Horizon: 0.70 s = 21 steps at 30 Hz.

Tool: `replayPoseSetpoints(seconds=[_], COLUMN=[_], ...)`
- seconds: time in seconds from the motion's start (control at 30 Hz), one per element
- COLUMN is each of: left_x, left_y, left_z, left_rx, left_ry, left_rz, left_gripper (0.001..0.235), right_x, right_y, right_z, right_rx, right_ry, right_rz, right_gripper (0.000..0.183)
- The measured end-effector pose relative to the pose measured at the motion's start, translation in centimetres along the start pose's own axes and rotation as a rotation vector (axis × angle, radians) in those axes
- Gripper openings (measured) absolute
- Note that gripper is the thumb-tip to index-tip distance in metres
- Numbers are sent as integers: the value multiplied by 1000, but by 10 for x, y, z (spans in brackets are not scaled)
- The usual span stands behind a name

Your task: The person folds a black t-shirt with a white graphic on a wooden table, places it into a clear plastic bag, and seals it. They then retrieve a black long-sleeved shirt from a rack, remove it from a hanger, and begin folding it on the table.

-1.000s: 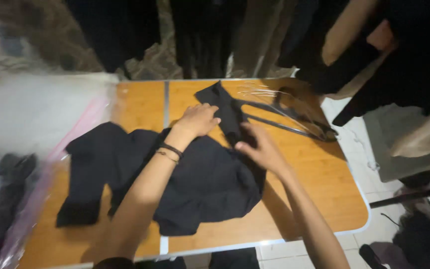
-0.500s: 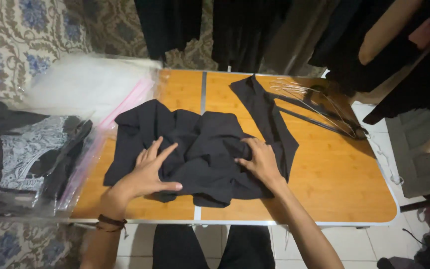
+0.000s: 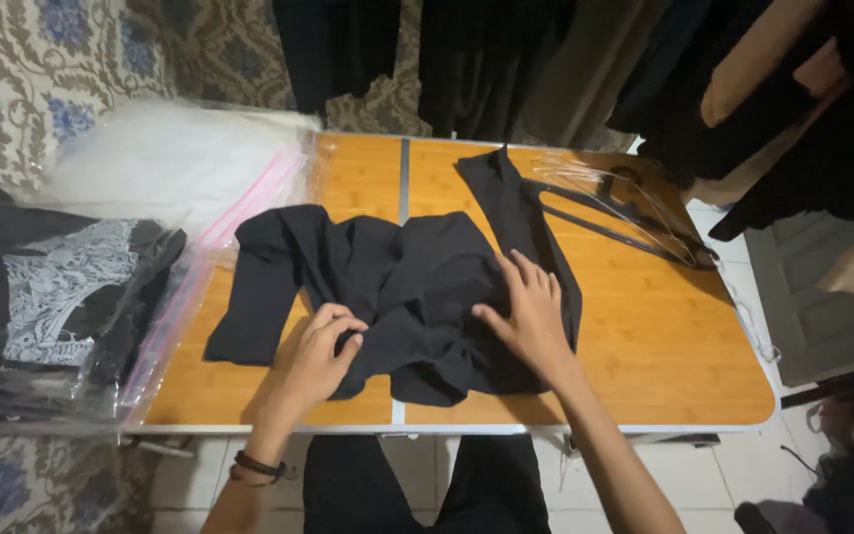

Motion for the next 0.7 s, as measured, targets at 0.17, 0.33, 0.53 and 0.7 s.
replayPoseSetpoints(seconds=[0.17, 0.33, 0.53, 0.7], left_x=[33, 55, 39, -7], left_y=[7, 17, 26, 43], left_z=[-9, 46, 73, 54], left_rx=[-34, -22, 55, 67], left_ry=[-275, -459, -778, -905], left_rz=[331, 458, 276, 55], left_gripper=[11, 11, 11, 13], right_x=[-9, -8, 19, 28], right_y=[-45, -47, -49, -81], right_z=[-49, -94, -37, 82], right_rx=[-154, -117, 151, 97], right_ry=[256, 509, 601, 901], right_rz=[-87, -170, -126, -8], right_gripper=[101, 111, 92, 90])
Point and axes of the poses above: each hand's wrist, its own y-axis towards the middle knuckle, its own x-axis out of the palm, z = x × y, the point moved 2 cm from there along y, towards the middle knuckle, and after that the axes turned 1 degree about z, right-handed, at the moved point
